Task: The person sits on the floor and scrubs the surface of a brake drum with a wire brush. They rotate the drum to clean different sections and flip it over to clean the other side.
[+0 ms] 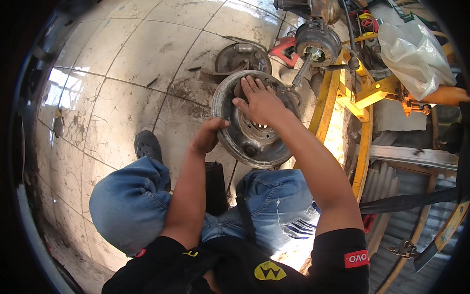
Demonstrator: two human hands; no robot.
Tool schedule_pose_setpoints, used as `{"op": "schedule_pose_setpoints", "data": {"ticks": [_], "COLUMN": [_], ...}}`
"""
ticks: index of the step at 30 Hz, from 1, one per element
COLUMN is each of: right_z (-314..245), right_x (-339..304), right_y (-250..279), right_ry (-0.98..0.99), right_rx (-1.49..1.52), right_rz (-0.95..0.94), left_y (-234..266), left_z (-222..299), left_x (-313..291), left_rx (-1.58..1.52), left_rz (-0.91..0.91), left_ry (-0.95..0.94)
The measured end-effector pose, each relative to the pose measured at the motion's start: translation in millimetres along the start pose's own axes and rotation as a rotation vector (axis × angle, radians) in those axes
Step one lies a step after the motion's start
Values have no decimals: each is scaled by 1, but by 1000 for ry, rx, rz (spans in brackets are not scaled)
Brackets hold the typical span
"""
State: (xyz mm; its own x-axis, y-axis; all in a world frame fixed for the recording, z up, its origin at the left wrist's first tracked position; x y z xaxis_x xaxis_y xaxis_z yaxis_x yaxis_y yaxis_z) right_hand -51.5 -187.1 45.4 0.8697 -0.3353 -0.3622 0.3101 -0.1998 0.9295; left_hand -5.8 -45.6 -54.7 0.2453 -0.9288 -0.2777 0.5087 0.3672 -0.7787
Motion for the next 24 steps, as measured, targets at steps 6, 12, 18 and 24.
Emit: {"op": "schedule_pose_setpoints", "data": {"ticks": [6,12,18,24], "right_z": [-3,8,1,2], "right_x": [-16,3,-9,-9], "right_y": [7,-7,8,9], "right_ry": [36,77,40,53], "right_rx": [67,49,90,96], "right_rz": [-182,38,-162,-130], "left_y": [13,1,1,2], "left_z": [-4,2,3,4], "left_x": [-1,-3,-3,-5], "left_rx": [40,-10,30,24], "left_rz": [71,-10,-22,-7], "left_ry": [-22,-2,-13,-20]}}
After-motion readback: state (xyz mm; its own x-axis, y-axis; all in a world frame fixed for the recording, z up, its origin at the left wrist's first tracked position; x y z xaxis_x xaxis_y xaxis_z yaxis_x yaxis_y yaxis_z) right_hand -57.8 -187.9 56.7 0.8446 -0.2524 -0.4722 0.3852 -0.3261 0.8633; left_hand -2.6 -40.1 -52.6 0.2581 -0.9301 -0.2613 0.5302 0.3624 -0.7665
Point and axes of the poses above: each hand's wrist, its own x-axis towards the middle knuckle, its own y-axis out of the back of the hand, z = x × y, the point moved 4 cm from there along x, towards the middle knuckle, and after that the axes turned 3 degrees about -z, right-handed, at the moved point
